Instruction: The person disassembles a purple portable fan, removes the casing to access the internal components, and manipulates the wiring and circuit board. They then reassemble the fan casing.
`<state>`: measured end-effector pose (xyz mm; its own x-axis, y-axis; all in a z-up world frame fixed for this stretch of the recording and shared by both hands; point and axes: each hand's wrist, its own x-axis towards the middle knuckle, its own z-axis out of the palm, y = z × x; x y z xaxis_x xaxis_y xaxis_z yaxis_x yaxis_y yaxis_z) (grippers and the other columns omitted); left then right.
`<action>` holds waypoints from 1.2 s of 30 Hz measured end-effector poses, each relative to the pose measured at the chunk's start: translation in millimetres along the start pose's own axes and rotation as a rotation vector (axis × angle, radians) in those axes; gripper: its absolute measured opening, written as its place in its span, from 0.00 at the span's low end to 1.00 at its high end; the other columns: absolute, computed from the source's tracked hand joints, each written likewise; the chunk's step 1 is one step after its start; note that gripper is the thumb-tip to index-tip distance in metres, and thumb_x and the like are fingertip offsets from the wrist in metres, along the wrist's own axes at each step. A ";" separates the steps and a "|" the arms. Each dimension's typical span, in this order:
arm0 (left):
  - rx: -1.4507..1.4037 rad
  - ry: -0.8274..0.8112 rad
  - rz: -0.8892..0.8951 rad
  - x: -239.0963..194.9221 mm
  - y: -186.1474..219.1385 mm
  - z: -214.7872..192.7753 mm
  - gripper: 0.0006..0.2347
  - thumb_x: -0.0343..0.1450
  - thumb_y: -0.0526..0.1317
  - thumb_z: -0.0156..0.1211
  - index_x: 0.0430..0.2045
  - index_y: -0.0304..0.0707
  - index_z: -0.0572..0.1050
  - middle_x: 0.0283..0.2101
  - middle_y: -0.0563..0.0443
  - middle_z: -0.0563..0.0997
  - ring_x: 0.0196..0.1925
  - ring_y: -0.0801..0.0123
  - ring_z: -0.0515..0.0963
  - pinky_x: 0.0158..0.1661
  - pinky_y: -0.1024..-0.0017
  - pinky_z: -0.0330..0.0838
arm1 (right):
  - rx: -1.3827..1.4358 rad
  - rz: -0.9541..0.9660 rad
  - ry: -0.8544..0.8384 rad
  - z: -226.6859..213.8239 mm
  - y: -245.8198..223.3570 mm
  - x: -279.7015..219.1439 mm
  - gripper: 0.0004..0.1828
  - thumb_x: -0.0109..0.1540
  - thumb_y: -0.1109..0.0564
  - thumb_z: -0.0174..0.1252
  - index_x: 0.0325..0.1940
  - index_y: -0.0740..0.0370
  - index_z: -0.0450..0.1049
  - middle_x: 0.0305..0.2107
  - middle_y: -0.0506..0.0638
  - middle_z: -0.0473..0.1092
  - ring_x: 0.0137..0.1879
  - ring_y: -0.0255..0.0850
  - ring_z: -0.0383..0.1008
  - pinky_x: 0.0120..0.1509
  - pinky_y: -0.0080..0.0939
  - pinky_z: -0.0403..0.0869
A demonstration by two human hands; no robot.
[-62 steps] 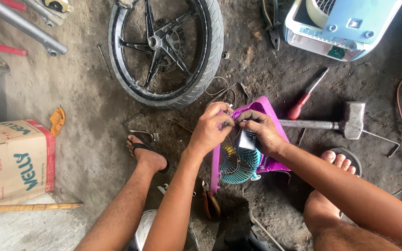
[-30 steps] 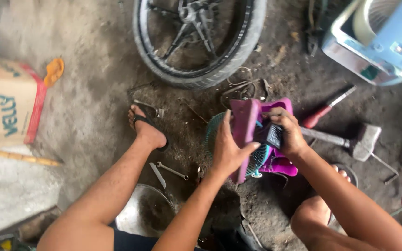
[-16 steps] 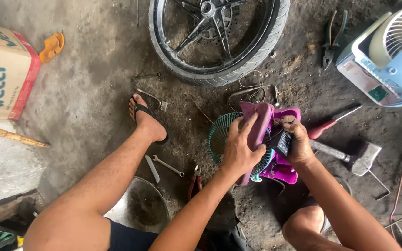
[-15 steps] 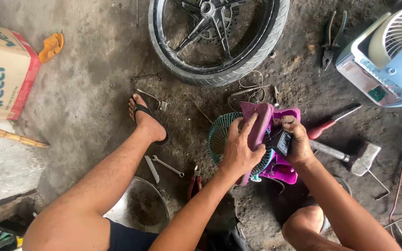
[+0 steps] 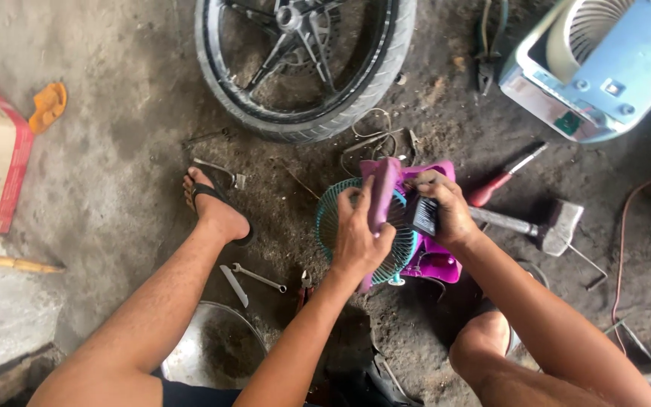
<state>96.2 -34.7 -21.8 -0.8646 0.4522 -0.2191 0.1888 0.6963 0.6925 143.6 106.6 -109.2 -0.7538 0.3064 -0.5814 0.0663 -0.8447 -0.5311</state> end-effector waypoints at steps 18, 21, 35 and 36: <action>-0.101 -0.070 -0.099 8.1 10.1 -6.2 0.47 0.52 0.38 0.56 0.72 0.32 0.48 0.56 0.20 0.61 0.53 0.35 0.69 0.48 0.44 0.69 | 0.066 0.107 -0.035 10.5 -9.8 -2.5 0.11 0.52 0.60 0.60 0.38 0.65 0.75 0.22 0.51 0.67 0.24 0.35 0.69 0.28 0.32 0.73; -0.137 -0.085 -0.146 10.5 19.3 -9.6 0.48 0.52 0.40 0.58 0.73 0.33 0.47 0.56 0.22 0.61 0.53 0.38 0.69 0.48 0.46 0.69 | 0.104 0.152 -0.049 13.6 -12.2 -9.8 0.11 0.53 0.60 0.59 0.38 0.64 0.74 0.20 0.51 0.66 0.22 0.35 0.69 0.25 0.31 0.73; -0.130 -0.145 -0.558 73.2 -17.4 -20.7 0.33 0.67 0.59 0.63 0.66 0.49 0.67 0.48 0.38 0.83 0.52 0.53 0.83 0.45 0.59 0.77 | 0.124 0.176 -0.097 13.4 -11.0 -5.8 0.11 0.52 0.60 0.58 0.38 0.66 0.72 0.19 0.50 0.63 0.21 0.35 0.69 0.23 0.31 0.74; -0.223 -0.155 -0.587 78.0 -33.4 -15.4 0.31 0.66 0.56 0.66 0.64 0.47 0.69 0.52 0.35 0.80 0.51 0.52 0.82 0.42 0.57 0.79 | 0.122 0.176 -0.098 13.9 -12.2 -5.8 0.12 0.52 0.61 0.58 0.39 0.67 0.73 0.18 0.50 0.63 0.20 0.35 0.69 0.23 0.31 0.75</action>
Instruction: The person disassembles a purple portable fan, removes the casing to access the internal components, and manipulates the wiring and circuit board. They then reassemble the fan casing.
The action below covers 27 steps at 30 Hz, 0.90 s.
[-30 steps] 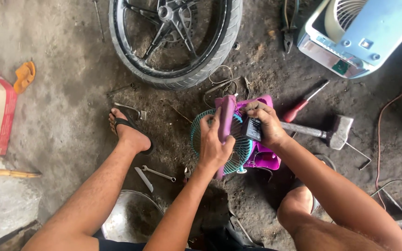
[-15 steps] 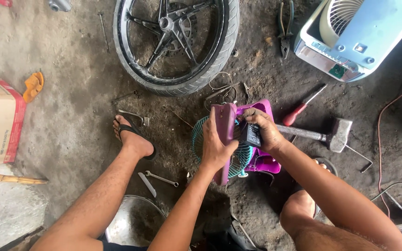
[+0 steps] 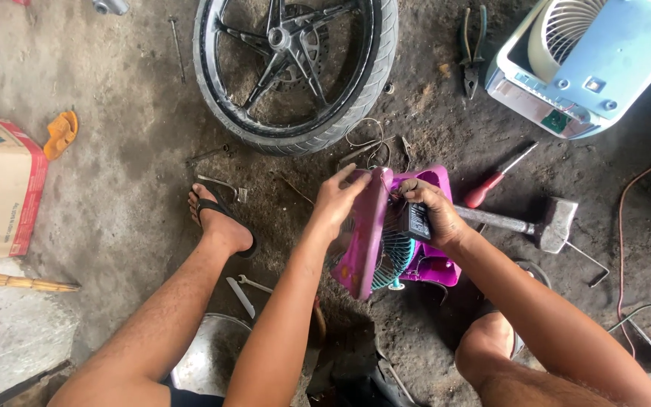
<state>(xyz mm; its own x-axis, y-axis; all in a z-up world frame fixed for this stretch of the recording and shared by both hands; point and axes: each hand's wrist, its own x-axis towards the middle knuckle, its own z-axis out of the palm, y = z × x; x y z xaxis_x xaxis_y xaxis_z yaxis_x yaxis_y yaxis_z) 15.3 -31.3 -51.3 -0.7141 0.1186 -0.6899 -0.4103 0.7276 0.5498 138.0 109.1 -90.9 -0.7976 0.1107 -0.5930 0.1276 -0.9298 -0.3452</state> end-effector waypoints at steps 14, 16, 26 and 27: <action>0.081 -0.127 0.198 -37.6 38.7 5.7 0.18 0.73 0.50 0.50 0.57 0.52 0.76 0.55 0.34 0.80 0.59 0.43 0.77 0.57 0.54 0.71 | -0.065 0.025 -0.028 -18.0 0.3 14.7 0.13 0.52 0.60 0.56 0.40 0.67 0.72 0.19 0.49 0.64 0.21 0.36 0.71 0.23 0.33 0.76; 0.186 -0.073 0.252 -37.4 35.7 2.9 0.16 0.74 0.48 0.48 0.53 0.54 0.77 0.48 0.33 0.81 0.58 0.40 0.76 0.57 0.55 0.68 | -0.074 0.024 -0.038 -18.1 -0.8 13.5 0.14 0.52 0.60 0.57 0.40 0.69 0.72 0.19 0.51 0.64 0.21 0.37 0.72 0.24 0.35 0.77; 0.151 0.027 0.297 -33.5 23.6 19.8 0.12 0.73 0.45 0.51 0.48 0.57 0.79 0.44 0.34 0.79 0.56 0.44 0.74 0.58 0.61 0.66 | -0.072 0.026 -0.055 -30.2 3.3 19.5 0.14 0.51 0.61 0.57 0.39 0.69 0.73 0.19 0.51 0.64 0.21 0.37 0.70 0.23 0.34 0.75; 0.158 0.031 0.304 -34.4 23.3 20.2 0.12 0.74 0.45 0.50 0.48 0.57 0.78 0.45 0.35 0.80 0.56 0.45 0.74 0.58 0.60 0.66 | -0.074 0.023 -0.057 -28.5 1.7 17.9 0.13 0.51 0.61 0.57 0.39 0.69 0.73 0.19 0.51 0.64 0.22 0.36 0.70 0.23 0.34 0.75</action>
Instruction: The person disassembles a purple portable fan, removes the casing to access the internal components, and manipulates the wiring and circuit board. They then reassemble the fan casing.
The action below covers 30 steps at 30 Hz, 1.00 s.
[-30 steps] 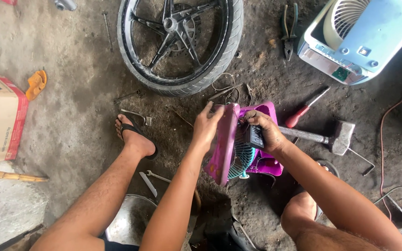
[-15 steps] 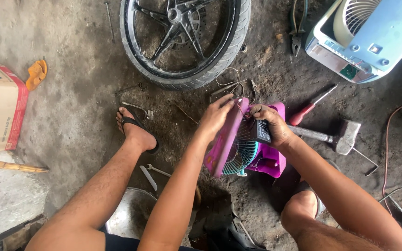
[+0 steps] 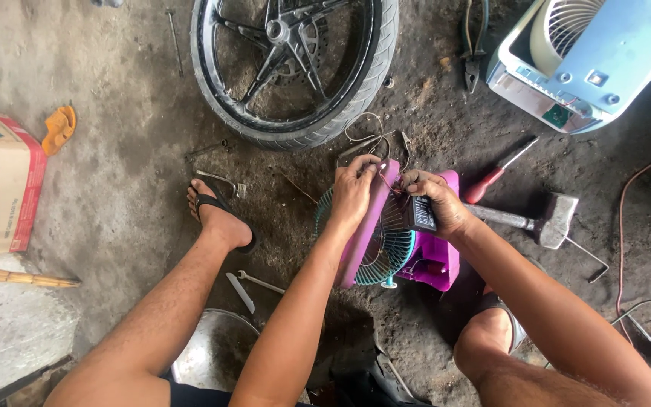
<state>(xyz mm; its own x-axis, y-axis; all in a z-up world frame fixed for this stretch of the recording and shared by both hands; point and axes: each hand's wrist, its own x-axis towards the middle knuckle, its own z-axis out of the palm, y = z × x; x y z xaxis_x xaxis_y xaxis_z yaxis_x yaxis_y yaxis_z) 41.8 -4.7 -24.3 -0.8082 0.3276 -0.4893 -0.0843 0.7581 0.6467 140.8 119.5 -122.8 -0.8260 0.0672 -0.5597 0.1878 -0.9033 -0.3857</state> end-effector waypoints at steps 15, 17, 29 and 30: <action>-0.343 -0.059 -0.152 -33.3 31.4 -22.2 0.30 0.72 0.49 0.56 0.70 0.38 0.59 0.56 0.32 0.75 0.53 0.52 0.77 0.52 0.59 0.70 | -0.282 -0.226 -0.152 8.1 7.4 -21.7 0.14 0.47 0.54 0.63 0.31 0.66 0.79 0.24 0.53 0.73 0.33 0.38 0.71 0.37 0.35 0.70; -0.438 -0.081 -0.219 -34.0 25.1 -24.7 0.35 0.71 0.50 0.61 0.72 0.37 0.55 0.52 0.33 0.77 0.45 0.58 0.79 0.44 0.64 0.75 | -0.260 -0.214 -0.184 9.6 8.8 -23.1 0.13 0.47 0.54 0.63 0.30 0.67 0.79 0.22 0.53 0.72 0.31 0.36 0.70 0.34 0.33 0.69; -0.895 -0.218 -0.269 -3.1 -50.9 -13.4 0.31 0.69 0.39 0.66 0.68 0.38 0.61 0.43 0.44 0.81 0.39 0.56 0.85 0.41 0.60 0.82 | -0.321 -0.337 -0.271 32.0 -11.5 -52.9 0.09 0.47 0.60 0.68 0.29 0.68 0.81 0.24 0.54 0.76 0.33 0.37 0.73 0.38 0.35 0.72; -0.928 -0.227 -0.284 -1.4 -56.1 -12.7 0.30 0.69 0.39 0.65 0.67 0.38 0.61 0.42 0.44 0.82 0.37 0.56 0.86 0.38 0.59 0.83 | -0.348 -0.347 -0.277 34.4 -13.1 -55.9 0.08 0.48 0.62 0.68 0.30 0.68 0.81 0.25 0.54 0.76 0.34 0.38 0.73 0.40 0.36 0.72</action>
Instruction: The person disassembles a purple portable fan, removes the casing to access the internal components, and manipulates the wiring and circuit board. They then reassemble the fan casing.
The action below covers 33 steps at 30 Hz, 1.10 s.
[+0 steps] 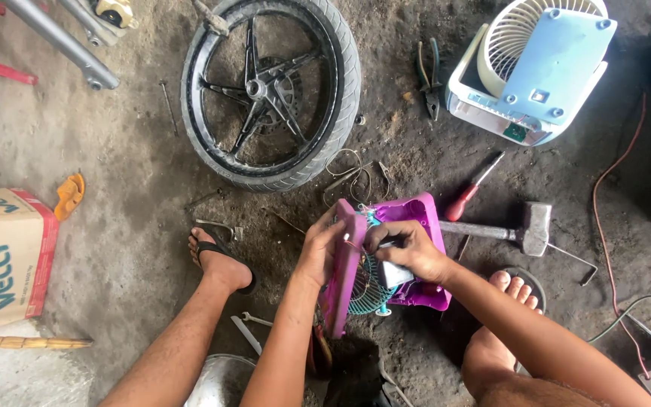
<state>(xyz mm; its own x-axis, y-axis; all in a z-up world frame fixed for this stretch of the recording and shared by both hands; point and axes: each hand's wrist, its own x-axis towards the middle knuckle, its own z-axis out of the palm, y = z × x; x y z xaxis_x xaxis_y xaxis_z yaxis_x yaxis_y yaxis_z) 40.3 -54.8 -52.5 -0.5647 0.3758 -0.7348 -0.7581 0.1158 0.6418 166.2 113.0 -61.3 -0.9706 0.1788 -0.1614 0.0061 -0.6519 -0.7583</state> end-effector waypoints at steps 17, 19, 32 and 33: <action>0.465 0.803 0.041 -45.2 118.1 -163.7 0.33 0.77 0.59 0.42 0.75 0.46 0.44 0.77 0.52 0.52 0.76 0.65 0.56 0.71 0.68 0.52 | -0.063 -0.087 -0.033 43.3 -8.7 -18.3 0.06 0.49 0.65 0.69 0.29 0.64 0.81 0.24 0.52 0.76 0.32 0.35 0.73 0.38 0.37 0.74; 0.597 0.975 0.093 -50.0 118.7 -116.7 0.33 0.79 0.59 0.36 0.75 0.41 0.43 0.77 0.44 0.51 0.77 0.58 0.53 0.73 0.65 0.45 | -0.062 -0.078 -0.016 46.4 -13.6 -20.2 0.06 0.48 0.65 0.69 0.29 0.63 0.82 0.23 0.51 0.77 0.32 0.34 0.74 0.38 0.36 0.75; -0.072 0.153 -0.228 21.4 8.5 -15.5 0.24 0.65 0.47 0.68 0.58 0.52 0.74 0.46 0.44 0.83 0.45 0.56 0.85 0.44 0.62 0.80 | 0.051 0.243 0.394 24.4 -14.9 7.4 0.10 0.52 0.57 0.60 0.35 0.63 0.79 0.24 0.50 0.72 0.33 0.36 0.70 0.41 0.35 0.69; -0.058 0.184 -0.241 23.4 9.0 -13.3 0.24 0.67 0.47 0.67 0.57 0.48 0.73 0.40 0.44 0.82 0.36 0.57 0.84 0.35 0.63 0.80 | 0.133 0.297 0.451 22.3 -12.5 14.1 0.09 0.52 0.57 0.60 0.35 0.61 0.79 0.24 0.49 0.71 0.32 0.36 0.70 0.39 0.35 0.70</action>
